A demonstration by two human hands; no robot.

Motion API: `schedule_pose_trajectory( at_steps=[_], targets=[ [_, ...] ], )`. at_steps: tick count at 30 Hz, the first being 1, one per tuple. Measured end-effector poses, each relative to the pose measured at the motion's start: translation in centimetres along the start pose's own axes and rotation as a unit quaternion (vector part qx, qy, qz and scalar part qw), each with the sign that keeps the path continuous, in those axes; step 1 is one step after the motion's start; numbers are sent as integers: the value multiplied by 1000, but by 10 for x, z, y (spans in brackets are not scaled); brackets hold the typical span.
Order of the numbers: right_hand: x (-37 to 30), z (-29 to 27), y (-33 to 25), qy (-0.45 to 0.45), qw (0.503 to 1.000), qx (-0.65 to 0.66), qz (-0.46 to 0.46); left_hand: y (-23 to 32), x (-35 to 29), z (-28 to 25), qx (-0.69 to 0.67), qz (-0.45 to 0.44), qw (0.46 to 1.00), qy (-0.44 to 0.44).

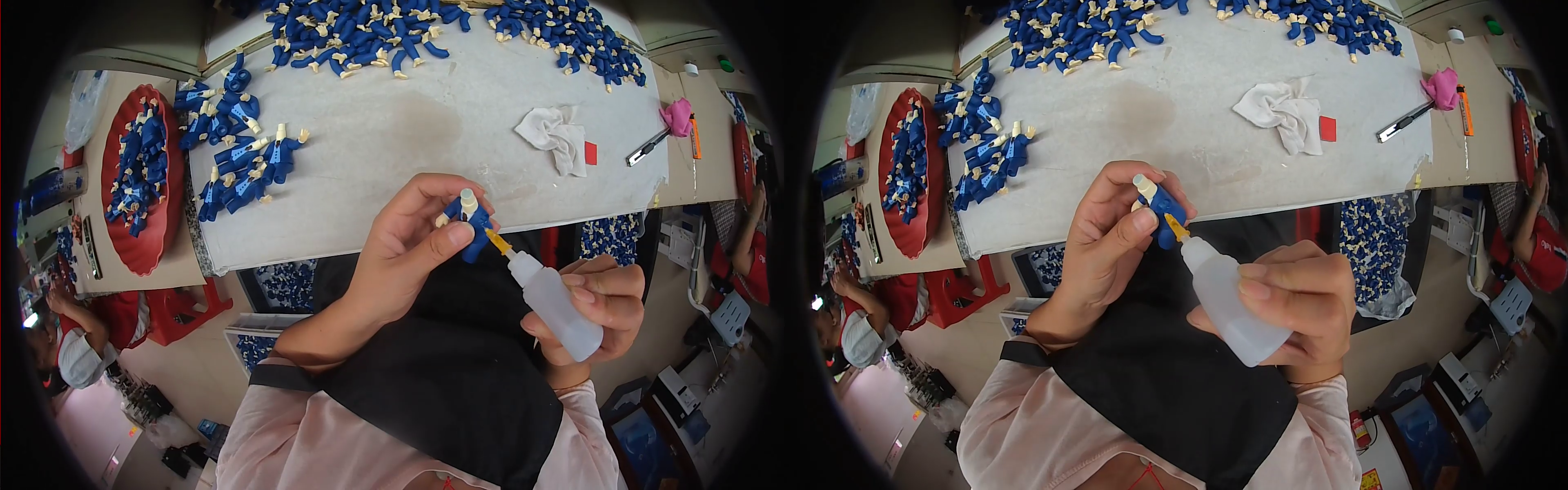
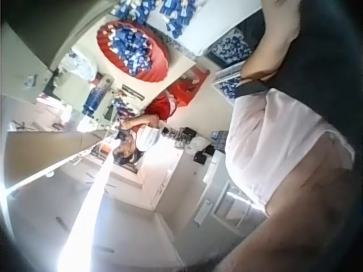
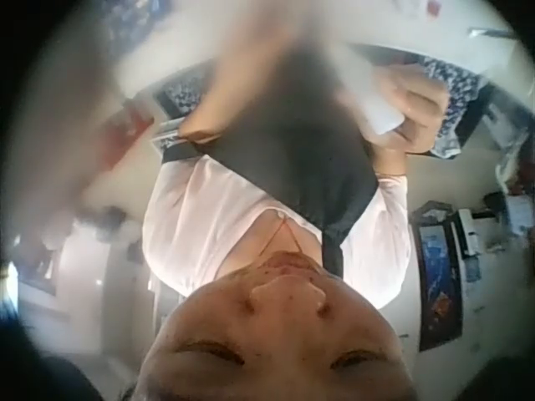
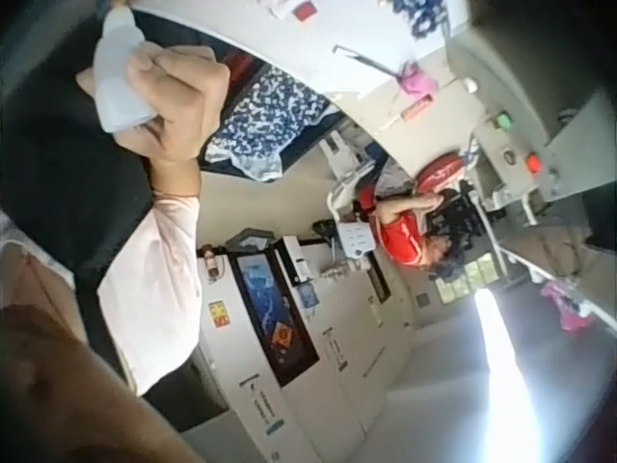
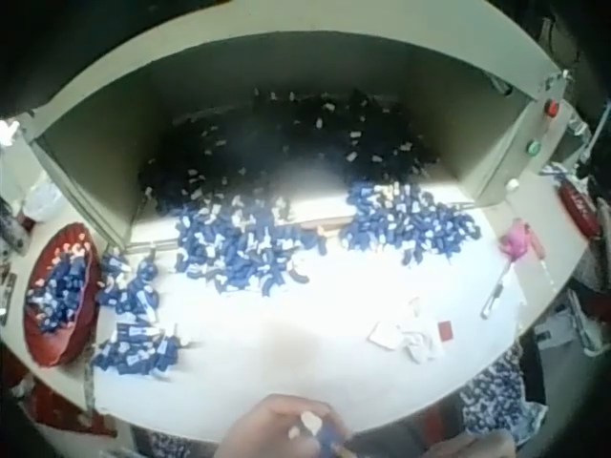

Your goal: The person assembles toy figures by applying adhesive from a squeeze bottle to figurine pieces and attaching the parts together by hand.

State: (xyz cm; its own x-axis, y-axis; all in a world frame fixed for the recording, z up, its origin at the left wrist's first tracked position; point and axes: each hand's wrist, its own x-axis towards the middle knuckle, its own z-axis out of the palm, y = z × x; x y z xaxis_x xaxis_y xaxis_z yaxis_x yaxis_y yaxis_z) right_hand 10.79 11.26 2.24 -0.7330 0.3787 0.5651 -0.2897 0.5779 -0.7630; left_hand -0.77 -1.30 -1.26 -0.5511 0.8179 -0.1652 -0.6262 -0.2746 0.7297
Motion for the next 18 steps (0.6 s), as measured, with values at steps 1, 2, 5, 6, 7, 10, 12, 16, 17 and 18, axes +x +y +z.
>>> schedule_pose_trajectory(
  at_steps=[1, 2, 5, 6, 7, 10, 12, 16, 17, 18],
  targets=[
    [0, 0, 0, 6, 1000, -2, -2, 0, 0, 0, 0, -3, 1000, 2],
    [-2, 0, 1, 6, 1000, -2, -1, -1, 0, 0, 0, -3, 1000, 2],
    [-4, 1, 3, 47, 998, -39, -1, -2, 2, -1, 14, 0, 1000, 9],
    [-1, 0, 3, 30, 999, -38, -1, -3, 2, -1, 18, 1, 1000, 5],
    [0, 0, 3, 12, 999, -38, -2, -3, 2, -2, 22, 2, 1000, 2],
    [1, 1, 3, 16, 999, -36, 3, -2, 2, -2, 25, 7, 1000, 8],
    [2, 2, 4, 32, 999, -21, 4, 0, 1, -1, 1, 0, 1000, 19],
    [11, -4, 14, 86, 991, 88, 44, 7, 2, -7, -111, -41, 993, 24],
    [17, -3, 20, 86, 990, 93, 54, 9, 2, -9, -112, -33, 993, 22],
    [28, -4, 29, 57, 993, 72, 68, 10, 1, -11, -125, -38, 991, 32]
  ],
)
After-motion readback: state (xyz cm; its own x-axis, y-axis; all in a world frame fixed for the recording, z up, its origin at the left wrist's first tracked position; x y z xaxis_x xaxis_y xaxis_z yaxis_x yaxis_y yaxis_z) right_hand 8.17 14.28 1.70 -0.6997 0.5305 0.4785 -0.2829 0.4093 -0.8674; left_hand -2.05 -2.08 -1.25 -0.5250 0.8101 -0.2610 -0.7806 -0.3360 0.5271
